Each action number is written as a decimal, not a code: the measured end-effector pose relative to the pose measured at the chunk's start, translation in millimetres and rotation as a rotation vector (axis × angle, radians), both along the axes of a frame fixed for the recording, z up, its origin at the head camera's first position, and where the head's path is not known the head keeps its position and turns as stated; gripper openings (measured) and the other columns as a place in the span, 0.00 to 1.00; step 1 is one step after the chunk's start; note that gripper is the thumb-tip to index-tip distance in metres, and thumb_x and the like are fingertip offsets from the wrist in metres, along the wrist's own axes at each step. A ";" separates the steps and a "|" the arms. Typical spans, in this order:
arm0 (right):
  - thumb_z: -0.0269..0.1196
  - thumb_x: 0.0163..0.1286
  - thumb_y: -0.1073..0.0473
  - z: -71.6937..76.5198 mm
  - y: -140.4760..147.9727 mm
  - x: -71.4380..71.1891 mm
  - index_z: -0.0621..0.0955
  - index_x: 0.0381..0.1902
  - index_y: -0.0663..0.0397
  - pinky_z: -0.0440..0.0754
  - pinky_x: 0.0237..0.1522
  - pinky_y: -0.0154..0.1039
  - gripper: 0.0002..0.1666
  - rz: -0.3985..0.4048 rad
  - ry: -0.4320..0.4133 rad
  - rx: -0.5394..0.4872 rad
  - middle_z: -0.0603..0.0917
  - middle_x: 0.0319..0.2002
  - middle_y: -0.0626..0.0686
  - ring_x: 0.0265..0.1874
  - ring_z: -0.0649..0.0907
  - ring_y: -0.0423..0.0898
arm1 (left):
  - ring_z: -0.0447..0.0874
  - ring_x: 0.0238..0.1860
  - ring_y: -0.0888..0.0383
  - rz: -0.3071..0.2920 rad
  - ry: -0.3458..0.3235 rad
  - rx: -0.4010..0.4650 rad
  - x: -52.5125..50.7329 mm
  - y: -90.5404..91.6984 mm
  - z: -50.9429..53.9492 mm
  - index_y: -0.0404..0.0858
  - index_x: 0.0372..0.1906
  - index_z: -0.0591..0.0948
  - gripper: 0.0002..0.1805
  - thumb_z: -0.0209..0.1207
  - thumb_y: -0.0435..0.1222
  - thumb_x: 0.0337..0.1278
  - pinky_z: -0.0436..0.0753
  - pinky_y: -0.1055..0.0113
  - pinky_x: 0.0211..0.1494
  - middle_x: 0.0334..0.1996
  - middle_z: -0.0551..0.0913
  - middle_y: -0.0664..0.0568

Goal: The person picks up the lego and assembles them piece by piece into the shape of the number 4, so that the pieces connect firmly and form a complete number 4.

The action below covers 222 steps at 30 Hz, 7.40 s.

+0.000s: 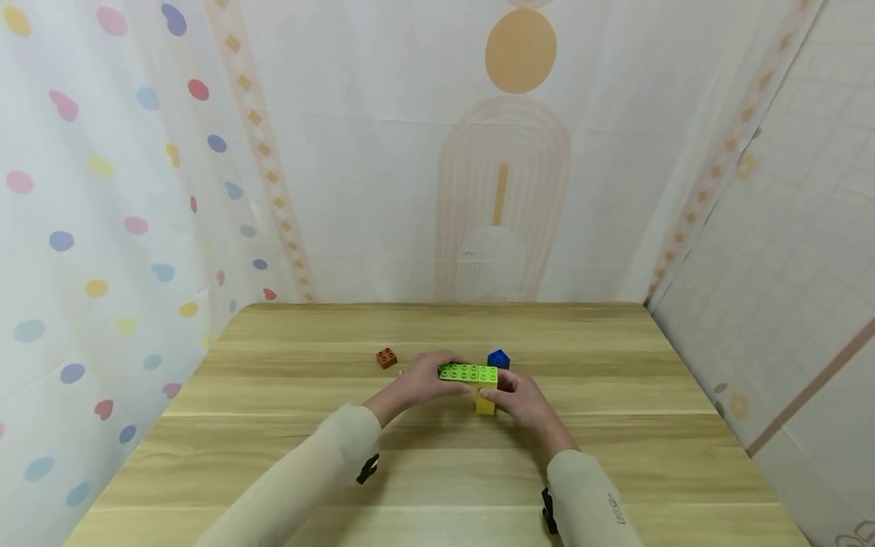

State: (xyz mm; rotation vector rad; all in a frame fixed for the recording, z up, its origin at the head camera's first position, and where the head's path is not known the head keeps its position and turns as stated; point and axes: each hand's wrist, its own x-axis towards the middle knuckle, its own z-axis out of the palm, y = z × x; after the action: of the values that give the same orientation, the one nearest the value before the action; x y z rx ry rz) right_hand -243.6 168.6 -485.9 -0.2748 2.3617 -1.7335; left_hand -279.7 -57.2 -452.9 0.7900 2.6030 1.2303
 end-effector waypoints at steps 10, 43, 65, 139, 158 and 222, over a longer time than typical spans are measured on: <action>0.64 0.72 0.52 0.4 -0.1 0.9 0.77 0.63 0.59 0.80 0.51 0.44 0.27 -0.003 0.029 0.046 0.82 0.52 0.56 0.49 0.80 0.48 | 0.78 0.37 0.62 0.013 -0.004 0.059 0.8 -9.2 -2.3 0.41 0.50 0.84 0.18 0.71 0.40 0.56 0.79 0.66 0.42 0.38 0.83 0.59; 0.62 0.73 0.55 12.3 22.9 -40.7 0.77 0.60 0.70 0.79 0.49 0.51 0.26 -0.195 0.178 0.449 0.82 0.49 0.64 0.47 0.81 0.57 | 0.77 0.34 0.64 -0.009 0.025 0.021 6.2 0.1 6.1 0.42 0.46 0.86 0.14 0.72 0.39 0.55 0.77 0.70 0.38 0.36 0.83 0.60; 0.61 0.74 0.57 78.0 29.7 -4.9 0.75 0.64 0.64 0.78 0.53 0.54 0.25 0.238 0.220 0.320 0.81 0.55 0.60 0.56 0.76 0.60 | 0.77 0.34 0.63 0.001 0.015 0.004 3.7 1.2 2.5 0.41 0.49 0.85 0.16 0.71 0.40 0.55 0.78 0.70 0.38 0.36 0.83 0.59; 0.66 0.70 0.58 15.7 -12.6 10.9 0.79 0.59 0.64 0.78 0.44 0.38 0.23 0.046 0.103 0.077 0.84 0.50 0.57 0.42 0.80 0.47 | 0.77 0.40 0.57 0.151 -0.064 -0.023 -33.1 -59.3 -22.4 0.40 0.45 0.84 0.13 0.70 0.38 0.57 0.78 0.61 0.45 0.38 0.82 0.54; 0.65 0.71 0.56 12.6 -17.0 -3.9 0.78 0.59 0.63 0.77 0.47 0.41 0.24 0.052 0.083 0.098 0.84 0.49 0.56 0.43 0.80 0.47 | 0.79 0.43 0.56 0.069 -0.130 0.194 -0.7 -70.2 22.4 0.41 0.50 0.83 0.17 0.69 0.44 0.58 0.79 0.62 0.45 0.42 0.83 0.53; 0.69 0.67 0.55 0.9 -46.7 -10.2 0.75 0.61 0.64 0.74 0.58 0.50 0.30 -0.082 0.028 -0.051 0.83 0.51 0.58 0.48 0.81 0.50 | 0.75 0.37 0.58 -0.041 0.076 -0.101 -10.3 -52.1 38.3 0.42 0.43 0.86 0.11 0.70 0.40 0.57 0.76 0.66 0.39 0.34 0.81 0.58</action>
State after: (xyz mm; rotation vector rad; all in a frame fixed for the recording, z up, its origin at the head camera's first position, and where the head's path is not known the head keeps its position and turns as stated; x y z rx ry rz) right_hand -253.9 121.8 -485.0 -0.2143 2.3822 -1.8403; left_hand -290.0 -109.3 -414.5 0.8822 2.6698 1.0691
